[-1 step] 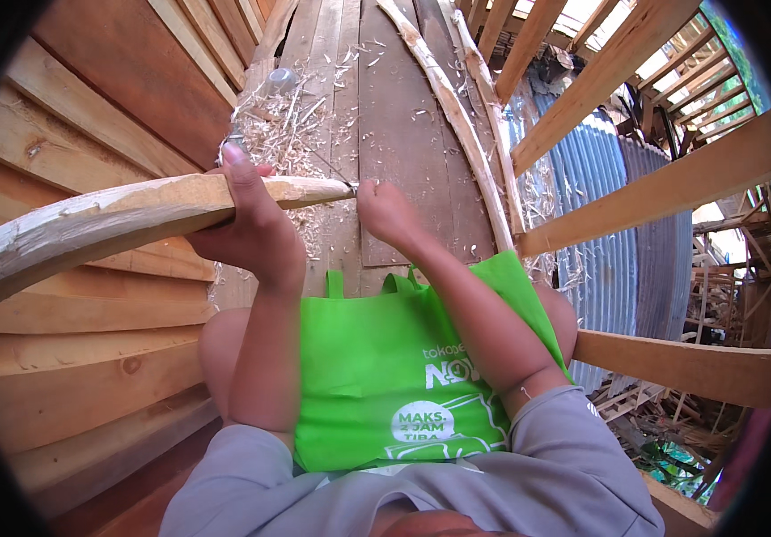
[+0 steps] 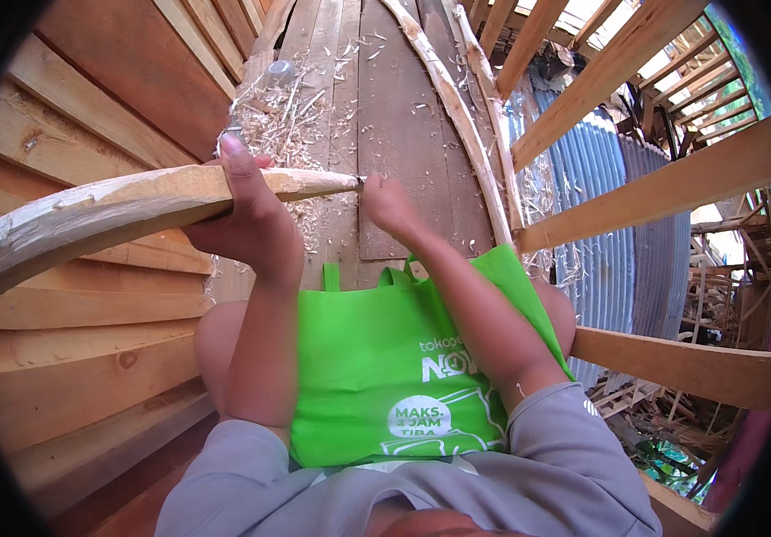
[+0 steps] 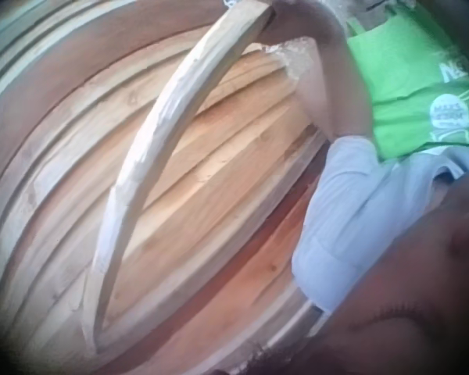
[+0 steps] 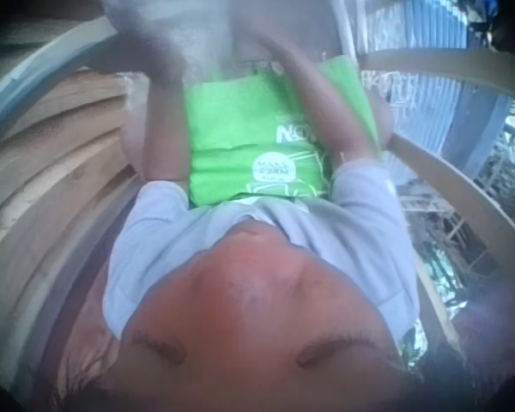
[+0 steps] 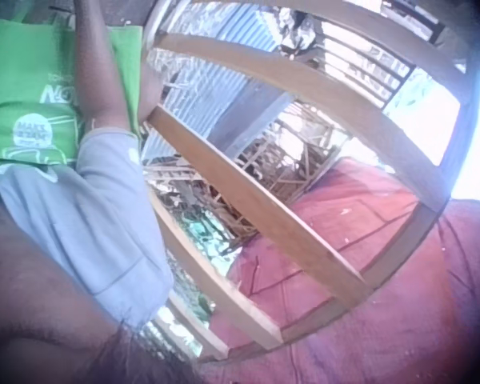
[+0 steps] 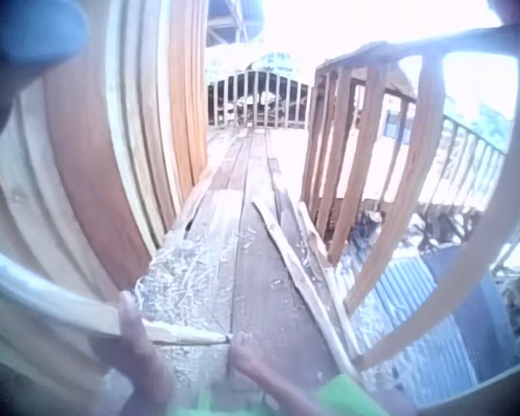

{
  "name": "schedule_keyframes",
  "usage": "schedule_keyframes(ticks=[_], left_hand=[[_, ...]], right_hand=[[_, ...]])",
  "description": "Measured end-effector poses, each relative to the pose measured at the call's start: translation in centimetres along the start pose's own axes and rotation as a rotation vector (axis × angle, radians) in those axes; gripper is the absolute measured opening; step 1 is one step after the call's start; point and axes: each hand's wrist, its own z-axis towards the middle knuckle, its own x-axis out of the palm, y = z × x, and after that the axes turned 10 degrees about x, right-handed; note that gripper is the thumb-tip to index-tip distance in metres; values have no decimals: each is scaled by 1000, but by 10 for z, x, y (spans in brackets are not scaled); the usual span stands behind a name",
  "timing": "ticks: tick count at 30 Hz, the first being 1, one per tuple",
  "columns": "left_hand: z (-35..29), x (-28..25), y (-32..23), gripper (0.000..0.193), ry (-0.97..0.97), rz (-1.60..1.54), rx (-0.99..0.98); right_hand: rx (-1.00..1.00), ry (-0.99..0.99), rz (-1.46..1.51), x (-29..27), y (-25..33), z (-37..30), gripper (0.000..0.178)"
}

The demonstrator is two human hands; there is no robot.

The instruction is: The person is carving a piece of wood using a knife. They hold the wood in their left hand and use the knife in their right hand to shave off thin layers, creating wood shavings that fall onto a green bag placed on their lap.

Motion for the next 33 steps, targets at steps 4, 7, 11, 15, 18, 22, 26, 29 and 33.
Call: schedule_keyframes(ticks=[4,7,11,15,18,22,26,29,33], left_hand=[[-3,2,-1,32,38,-29,-1],[1,-1,-1,27,46,-14,-1],[2,1,2,26,15,-42,5],[-2,3,1,25,30,-19,28],[3,1,-2,23,56,-11,-5],[0,2,0,27,-21,-48,-13],[0,8,0,34,-60,-76,-14],[-1,2,1,36,-28,-74,-15],[-1,4,-1,37,-19,-94,-21]], right_hand=[[150,76,-67,-1,-70,49,59],[109,117,-45,2,-55,42,59],[9,2,44,0,6,6,56],[81,33,-123,5,-71,51,56],[164,140,-150,2,-73,52,57],[80,-14,167,16,-8,18,53],[300,116,201,3,-6,21,55],[406,214,248,-1,-13,23,56],[340,203,219,-1,-19,28,56]])
